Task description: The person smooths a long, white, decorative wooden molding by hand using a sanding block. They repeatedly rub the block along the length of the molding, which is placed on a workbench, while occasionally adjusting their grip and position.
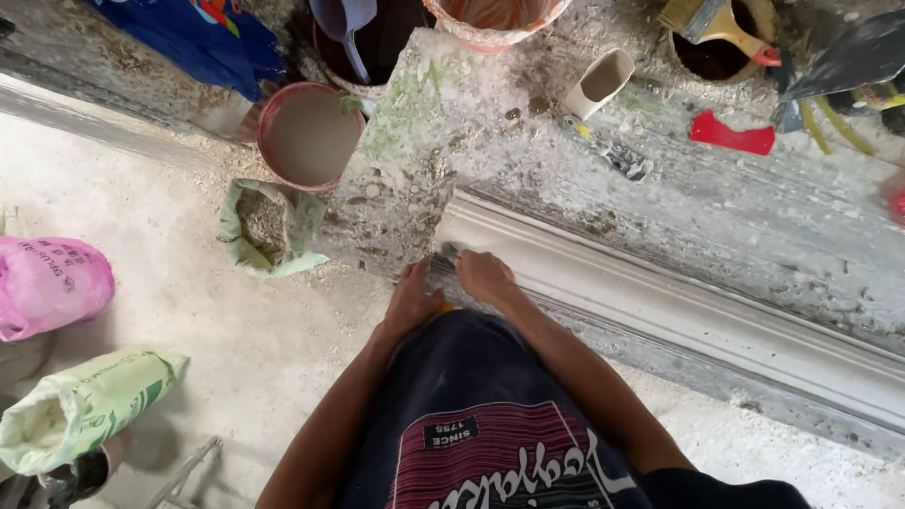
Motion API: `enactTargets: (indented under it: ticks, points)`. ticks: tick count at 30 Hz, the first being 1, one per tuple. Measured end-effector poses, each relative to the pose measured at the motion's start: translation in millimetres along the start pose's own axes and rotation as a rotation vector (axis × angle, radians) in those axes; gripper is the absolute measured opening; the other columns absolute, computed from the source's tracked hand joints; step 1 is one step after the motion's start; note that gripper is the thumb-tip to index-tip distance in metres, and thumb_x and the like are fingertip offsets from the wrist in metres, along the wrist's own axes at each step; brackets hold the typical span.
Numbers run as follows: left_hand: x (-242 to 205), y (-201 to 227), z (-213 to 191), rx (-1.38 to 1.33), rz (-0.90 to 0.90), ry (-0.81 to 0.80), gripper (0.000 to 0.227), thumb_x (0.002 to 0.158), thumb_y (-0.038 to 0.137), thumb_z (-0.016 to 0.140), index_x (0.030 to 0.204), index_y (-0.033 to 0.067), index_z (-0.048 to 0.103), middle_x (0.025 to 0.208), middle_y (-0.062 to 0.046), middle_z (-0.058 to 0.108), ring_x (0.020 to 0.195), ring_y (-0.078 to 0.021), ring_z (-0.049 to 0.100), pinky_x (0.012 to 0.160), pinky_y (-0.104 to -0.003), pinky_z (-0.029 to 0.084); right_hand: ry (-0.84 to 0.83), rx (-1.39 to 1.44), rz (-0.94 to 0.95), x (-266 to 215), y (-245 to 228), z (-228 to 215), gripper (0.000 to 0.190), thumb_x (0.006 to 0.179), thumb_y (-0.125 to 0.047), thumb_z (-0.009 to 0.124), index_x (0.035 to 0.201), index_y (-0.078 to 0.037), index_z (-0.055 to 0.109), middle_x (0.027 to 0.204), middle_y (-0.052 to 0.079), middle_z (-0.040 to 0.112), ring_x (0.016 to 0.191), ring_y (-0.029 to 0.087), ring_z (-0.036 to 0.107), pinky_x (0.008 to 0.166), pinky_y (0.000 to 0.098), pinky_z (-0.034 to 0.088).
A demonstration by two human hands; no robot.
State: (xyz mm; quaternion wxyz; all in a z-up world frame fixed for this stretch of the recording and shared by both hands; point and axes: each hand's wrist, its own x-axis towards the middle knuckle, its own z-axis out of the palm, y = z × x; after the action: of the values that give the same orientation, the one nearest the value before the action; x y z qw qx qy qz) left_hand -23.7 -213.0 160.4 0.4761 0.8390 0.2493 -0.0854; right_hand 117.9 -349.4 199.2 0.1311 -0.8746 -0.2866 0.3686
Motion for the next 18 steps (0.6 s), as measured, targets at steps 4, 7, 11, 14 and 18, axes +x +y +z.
enactTargets:
  ticks: [4, 7, 11, 14, 18]
  points:
    - [-4, 2, -2, -0.035, -0.073, -0.043, 0.08, 0.08, 0.024, 0.075, 0.149, -0.001, 0.043, 0.139, -0.024, 0.054, 0.128, -0.039, 0.055, 0.107, -0.045, 0.047, -0.177, 0.136, 0.125, -23, 13, -20, 0.042, 0.105, -0.03, 0.041, 0.099, 0.003, 0.064, 0.075, 0.024, 0.072, 0.064, 0.036, 0.076, 0.066, 0.053, 0.064]
    - [-4, -3, 8, -0.043, 0.032, 0.035, 0.079, 0.082, 0.024, 0.073, 0.151, -0.0001, 0.043, 0.143, -0.024, 0.053, 0.133, -0.0407, 0.052, 0.11, -0.045, 0.046, -0.107, 0.175, 0.053, -14, -7, -27, 0.041, 0.104, -0.031, 0.043, 0.097, 0.003, 0.064, 0.067, 0.022, 0.074, 0.059, 0.033, 0.074, 0.07, 0.0488, 0.061]
    - [-10, 4, 4, 0.045, -0.017, -0.03, 0.083, 0.08, 0.024, 0.074, 0.151, -0.0009, 0.039, 0.15, -0.026, 0.045, 0.137, -0.0437, 0.045, 0.111, -0.046, 0.041, -0.092, 0.071, 0.036, -7, -16, -15, 0.043, 0.107, -0.033, 0.045, 0.1, 0.003, 0.068, 0.072, 0.023, 0.072, 0.068, 0.037, 0.074, 0.073, 0.0493, 0.062]
    - [-2, -12, 12, 0.03, 0.026, -0.053, 0.083, 0.084, 0.024, 0.073, 0.153, -0.0024, 0.035, 0.152, -0.027, 0.041, 0.138, -0.0452, 0.042, 0.11, -0.048, 0.04, -0.053, -0.043, -0.011, -15, 22, -7, 0.041, 0.105, -0.034, 0.048, 0.106, 0.003, 0.066, 0.083, 0.027, 0.072, 0.08, 0.041, 0.073, 0.076, 0.0524, 0.059]
    - [-13, -7, 19, 0.032, 0.066, 0.056, 0.077, 0.084, 0.019, 0.071, 0.152, -0.0004, 0.04, 0.151, -0.026, 0.046, 0.138, -0.0437, 0.046, 0.113, -0.047, 0.042, -0.094, -0.049, 0.083, -26, -12, -28, 0.035, 0.105, -0.03, 0.045, 0.114, 0.0, 0.061, 0.095, 0.028, 0.073, 0.089, 0.043, 0.073, 0.078, 0.0553, 0.058]
